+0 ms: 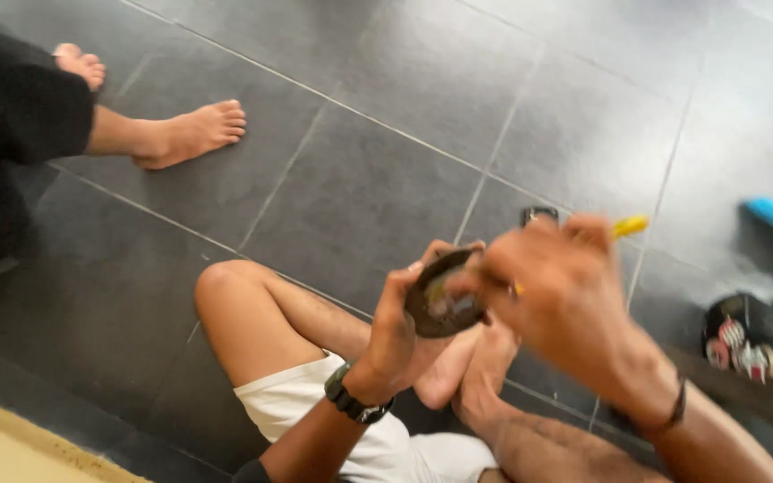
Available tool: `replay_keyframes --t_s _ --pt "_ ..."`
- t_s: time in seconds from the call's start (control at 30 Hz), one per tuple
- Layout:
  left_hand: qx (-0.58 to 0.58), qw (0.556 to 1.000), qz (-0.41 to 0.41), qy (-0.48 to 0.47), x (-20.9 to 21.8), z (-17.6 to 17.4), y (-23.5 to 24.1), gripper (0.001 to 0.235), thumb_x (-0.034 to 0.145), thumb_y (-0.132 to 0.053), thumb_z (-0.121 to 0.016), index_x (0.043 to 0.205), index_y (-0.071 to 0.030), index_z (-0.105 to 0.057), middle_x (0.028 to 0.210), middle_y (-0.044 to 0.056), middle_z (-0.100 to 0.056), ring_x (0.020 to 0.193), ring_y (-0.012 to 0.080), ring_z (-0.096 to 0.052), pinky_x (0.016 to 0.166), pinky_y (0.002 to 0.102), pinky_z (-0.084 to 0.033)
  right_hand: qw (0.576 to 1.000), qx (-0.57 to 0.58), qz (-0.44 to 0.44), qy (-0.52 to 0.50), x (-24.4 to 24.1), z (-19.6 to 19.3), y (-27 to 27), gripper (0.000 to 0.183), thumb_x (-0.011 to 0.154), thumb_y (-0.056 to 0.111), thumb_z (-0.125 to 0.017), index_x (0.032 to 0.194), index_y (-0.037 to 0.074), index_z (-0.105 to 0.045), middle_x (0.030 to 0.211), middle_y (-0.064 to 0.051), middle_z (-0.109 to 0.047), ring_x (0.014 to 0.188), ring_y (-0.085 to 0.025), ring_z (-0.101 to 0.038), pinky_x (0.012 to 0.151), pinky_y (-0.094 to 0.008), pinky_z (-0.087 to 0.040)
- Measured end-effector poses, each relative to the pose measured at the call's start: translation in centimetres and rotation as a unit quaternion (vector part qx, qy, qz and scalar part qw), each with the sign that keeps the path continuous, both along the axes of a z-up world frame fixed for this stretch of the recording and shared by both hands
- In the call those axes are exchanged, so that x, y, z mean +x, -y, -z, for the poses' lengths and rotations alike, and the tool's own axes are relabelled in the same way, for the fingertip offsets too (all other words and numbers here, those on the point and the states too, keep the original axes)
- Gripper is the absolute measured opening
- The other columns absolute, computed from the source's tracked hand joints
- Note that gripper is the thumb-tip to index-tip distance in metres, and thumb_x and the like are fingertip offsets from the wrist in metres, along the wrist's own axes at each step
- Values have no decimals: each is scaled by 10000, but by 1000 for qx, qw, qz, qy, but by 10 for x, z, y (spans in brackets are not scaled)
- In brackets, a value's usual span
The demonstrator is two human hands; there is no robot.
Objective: The person sits on the floor and uses a yellow utility knife to scrape and clean a circular metal part held in their left hand. They rotate the part to access different areas and occasionally place it on the floor before picking it up again to continue scraping.
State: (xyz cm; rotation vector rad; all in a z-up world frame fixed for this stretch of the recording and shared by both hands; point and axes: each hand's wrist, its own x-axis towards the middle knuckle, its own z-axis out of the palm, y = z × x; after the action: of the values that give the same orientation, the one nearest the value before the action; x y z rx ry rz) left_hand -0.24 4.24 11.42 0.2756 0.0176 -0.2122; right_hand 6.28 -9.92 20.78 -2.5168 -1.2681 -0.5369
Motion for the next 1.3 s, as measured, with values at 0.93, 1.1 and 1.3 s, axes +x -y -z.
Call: replay_keyframes --t_s 0.93,1.1,1.3 --pt "97 995 17 4 -12 -14 16 447 1020 -417 -426 1228 -49 -569 930 32 -599 770 50 -526 698 182 -428 999 13 46 20 -31 7 18 326 947 411 -758 741 222 -589 651 90 -560 659 -115 -547 818 -359 -274" --pt "56 998 -11 39 -11 -12 19 374 1046 -412 -478 1160 -67 -563 1229 101 -640 1127 155 -616 1003 305 -485 997 38 63 -16 -33 8 14 199 892 258 -777 731 302 -669 647 108 -589 652 -146 -577 857 -430 -308" --pt "82 996 -6 44 -11 -5 16 396 1071 -418 -433 1228 -59 -496 1197 139 -641 949 225 -600 871 397 -497 993 32 111 24 -20 13 27 333 936 397 -812 757 214 -599 697 85 -613 687 -140 -582 927 -407 -284"
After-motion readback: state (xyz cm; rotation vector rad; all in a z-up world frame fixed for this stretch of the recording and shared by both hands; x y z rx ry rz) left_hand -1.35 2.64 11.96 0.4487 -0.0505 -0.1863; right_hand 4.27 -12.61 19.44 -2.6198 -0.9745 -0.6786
